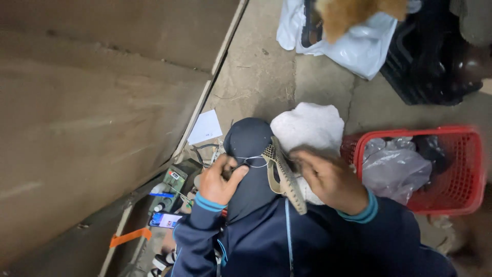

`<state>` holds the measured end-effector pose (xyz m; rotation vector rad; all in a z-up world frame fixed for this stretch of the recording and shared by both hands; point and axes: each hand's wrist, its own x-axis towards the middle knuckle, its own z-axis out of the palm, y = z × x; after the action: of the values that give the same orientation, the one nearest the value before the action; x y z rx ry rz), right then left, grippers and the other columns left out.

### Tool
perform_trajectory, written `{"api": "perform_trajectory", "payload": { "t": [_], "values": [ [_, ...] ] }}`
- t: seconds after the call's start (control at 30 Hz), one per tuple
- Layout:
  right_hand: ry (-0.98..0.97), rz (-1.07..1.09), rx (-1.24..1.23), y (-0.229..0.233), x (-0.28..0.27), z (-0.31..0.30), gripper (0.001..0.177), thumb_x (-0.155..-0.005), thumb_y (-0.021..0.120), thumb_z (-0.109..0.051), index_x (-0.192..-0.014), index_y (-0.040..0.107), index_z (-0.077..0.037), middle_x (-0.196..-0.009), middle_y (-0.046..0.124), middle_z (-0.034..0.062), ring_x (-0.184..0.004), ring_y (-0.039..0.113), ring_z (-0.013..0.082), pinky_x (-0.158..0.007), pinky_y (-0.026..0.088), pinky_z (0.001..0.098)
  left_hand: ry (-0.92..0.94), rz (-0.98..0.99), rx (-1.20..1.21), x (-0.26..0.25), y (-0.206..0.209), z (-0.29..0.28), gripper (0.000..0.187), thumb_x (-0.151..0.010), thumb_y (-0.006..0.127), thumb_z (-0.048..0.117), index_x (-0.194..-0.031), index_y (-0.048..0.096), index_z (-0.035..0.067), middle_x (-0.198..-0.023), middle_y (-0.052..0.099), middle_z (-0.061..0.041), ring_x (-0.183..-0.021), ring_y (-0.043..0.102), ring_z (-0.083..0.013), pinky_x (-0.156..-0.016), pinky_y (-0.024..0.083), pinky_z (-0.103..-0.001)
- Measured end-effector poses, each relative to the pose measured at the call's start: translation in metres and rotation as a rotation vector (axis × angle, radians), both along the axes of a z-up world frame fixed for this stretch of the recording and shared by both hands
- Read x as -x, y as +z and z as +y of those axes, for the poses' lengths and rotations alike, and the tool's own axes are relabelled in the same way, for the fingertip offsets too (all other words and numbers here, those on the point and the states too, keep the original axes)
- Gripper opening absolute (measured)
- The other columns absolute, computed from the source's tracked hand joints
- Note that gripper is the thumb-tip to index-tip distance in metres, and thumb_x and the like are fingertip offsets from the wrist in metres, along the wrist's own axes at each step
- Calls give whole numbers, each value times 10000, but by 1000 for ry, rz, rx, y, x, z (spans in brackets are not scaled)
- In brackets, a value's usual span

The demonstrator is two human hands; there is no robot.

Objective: Hand-sewing a shoe sole to the upper part of the shoe using a needle and thread in a repair shop.

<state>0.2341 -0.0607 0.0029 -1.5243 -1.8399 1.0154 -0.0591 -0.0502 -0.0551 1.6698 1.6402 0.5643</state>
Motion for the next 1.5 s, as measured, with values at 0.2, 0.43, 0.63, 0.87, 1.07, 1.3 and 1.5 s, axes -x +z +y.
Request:
{"api": "perform_trajectory", "payload": {
  "t": [0.2, 0.43, 0.63, 0.87, 1.07, 1.3, 1.5],
  "values": [
    [60, 369, -23, 29, -16, 8, 82, -943, 675, -121, -934, 742, -76, -944, 785, 87, -954, 750, 261, -863, 566, 389, 23, -657, 46, -9, -35, -1, 260, -969, 730, 256, -772, 701, 89, -474, 591, -41, -438, 559, -126, -446, 463, -229],
    [20, 1102, 149, 44, -8, -6, 153, -980, 565, -136, -878, 564, -21, -1256, 571, 405, -1357, 519, 470, -1010, 556, 531, 106, -583, 19, -22, 7, -8, 226, -960, 734, 172, -799, 586, 118, -693, 451, 48, -685, 398, -77, -651, 377, -275],
    [-16, 713, 81, 50, 8, -14, 395, -907, 614, -171, -1255, 581, 13, -1501, 473, 305, -953, 633, 168, -747, 543, 250, -48, -370, -54, -31, 6, -10, 166, -940, 730, 204, -1080, 776, 129, -883, 805, 23, -568, 541, -46, -608, 511, -233],
    [-66, 234, 5, 53, 30, -19, 727, -832, 751, -155, -1486, 448, -56, -1584, 403, 160, -857, 583, 122, -761, 505, 255, -214, -96, -13, -37, 10, -7, 245, -966, 632, 363, -1006, 721, 139, -799, 748, -79, -722, 687, -399, -634, 524, -462],
    [-62, 119, -27, 56, 38, -27, 678, -858, 701, -202, -1467, 450, -38, -1554, 456, 173, -837, 593, 161, -773, 526, 297, -154, -184, 88, -43, 16, -12, 342, -976, 655, 438, -837, 612, 128, -626, 587, -41, -554, 537, -274, -602, 455, -410],
    [-34, 61, -131, 47, 44, -32, 637, -949, 570, -278, -1492, 417, 18, -1520, 497, 221, -1456, 475, 368, -1203, 393, 460, -108, -715, 204, -48, 19, -11, 195, -987, 708, 224, -839, 718, 98, -642, 615, 12, -644, 546, -70, -676, 484, -255],
    [-53, 25, -166, 41, 43, -35, 584, -913, 486, -166, -1455, 456, 50, -1473, 530, 229, -1397, 508, 385, -1181, 398, 460, -92, -717, 211, -64, 29, -20, 429, -1037, 607, 202, -645, 433, 175, -573, 451, 49, -567, 403, -64, -620, 375, -266]
  ]
}}
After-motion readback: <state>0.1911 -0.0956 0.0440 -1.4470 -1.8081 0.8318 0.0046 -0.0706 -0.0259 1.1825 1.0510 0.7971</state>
